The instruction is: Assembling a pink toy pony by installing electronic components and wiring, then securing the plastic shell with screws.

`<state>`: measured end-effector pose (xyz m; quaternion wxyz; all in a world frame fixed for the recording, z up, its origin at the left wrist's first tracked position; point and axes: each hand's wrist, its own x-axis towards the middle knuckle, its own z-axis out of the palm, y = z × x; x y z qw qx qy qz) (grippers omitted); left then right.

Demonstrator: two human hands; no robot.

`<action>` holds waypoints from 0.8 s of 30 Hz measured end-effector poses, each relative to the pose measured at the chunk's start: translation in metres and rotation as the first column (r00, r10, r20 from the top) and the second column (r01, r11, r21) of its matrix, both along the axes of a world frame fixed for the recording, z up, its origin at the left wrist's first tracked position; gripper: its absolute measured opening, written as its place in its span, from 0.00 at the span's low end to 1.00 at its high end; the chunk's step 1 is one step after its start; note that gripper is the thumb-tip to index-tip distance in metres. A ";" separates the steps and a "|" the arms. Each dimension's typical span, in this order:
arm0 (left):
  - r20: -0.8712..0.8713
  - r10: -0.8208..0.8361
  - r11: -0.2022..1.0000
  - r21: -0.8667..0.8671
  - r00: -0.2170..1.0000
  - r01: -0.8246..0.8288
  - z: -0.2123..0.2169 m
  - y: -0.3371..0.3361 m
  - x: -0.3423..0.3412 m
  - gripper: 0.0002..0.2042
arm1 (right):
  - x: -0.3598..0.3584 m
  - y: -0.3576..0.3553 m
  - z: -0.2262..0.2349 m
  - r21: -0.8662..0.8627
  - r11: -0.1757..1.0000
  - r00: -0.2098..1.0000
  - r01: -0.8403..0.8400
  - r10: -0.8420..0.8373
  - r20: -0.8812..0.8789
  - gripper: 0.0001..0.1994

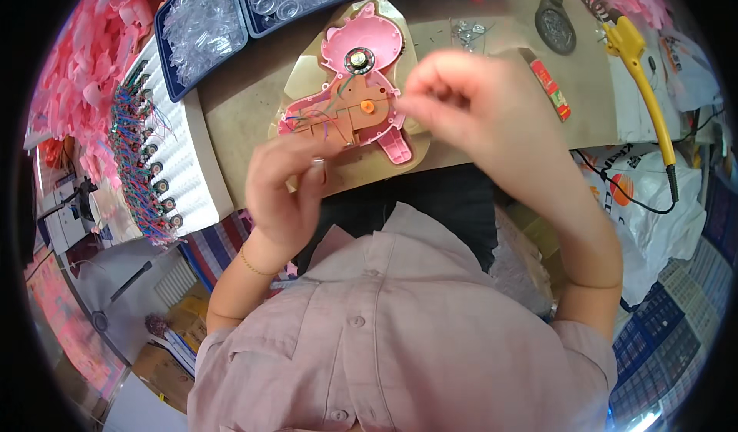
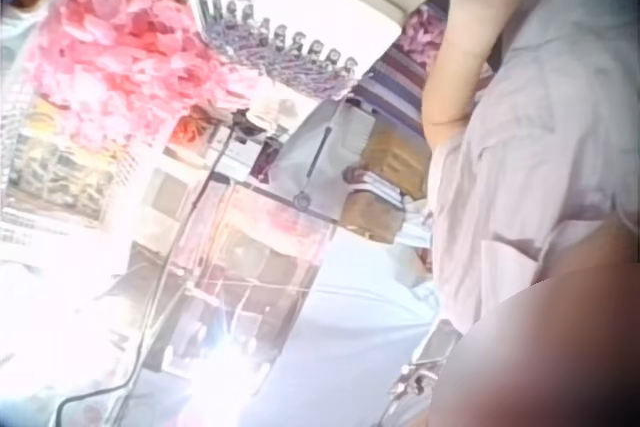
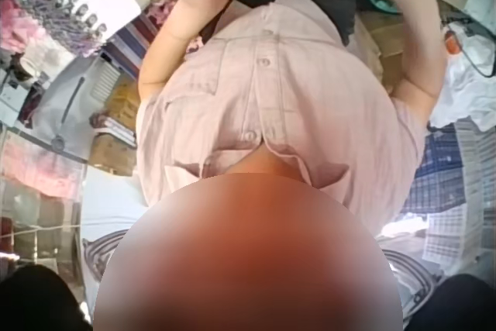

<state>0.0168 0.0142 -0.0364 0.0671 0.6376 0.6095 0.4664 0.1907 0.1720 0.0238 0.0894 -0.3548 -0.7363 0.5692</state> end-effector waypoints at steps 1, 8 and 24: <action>0.140 -0.005 0.998 -0.059 0.990 0.014 0.000 -0.007 -0.003 0.08 | 0.005 -0.008 0.001 0.129 0.991 0.998 -0.046 0.042 0.041 0.04; 0.024 -0.017 1.000 0.014 1.000 0.017 0.001 -0.007 -0.016 0.11 | 0.015 -0.003 -0.025 0.587 0.796 0.989 -0.146 0.112 0.094 0.04; -0.518 0.100 0.990 -0.033 0.849 -0.136 0.001 -0.005 -0.009 0.12 | 0.015 -0.004 -0.040 0.730 0.683 0.980 -0.021 0.160 -0.121 0.07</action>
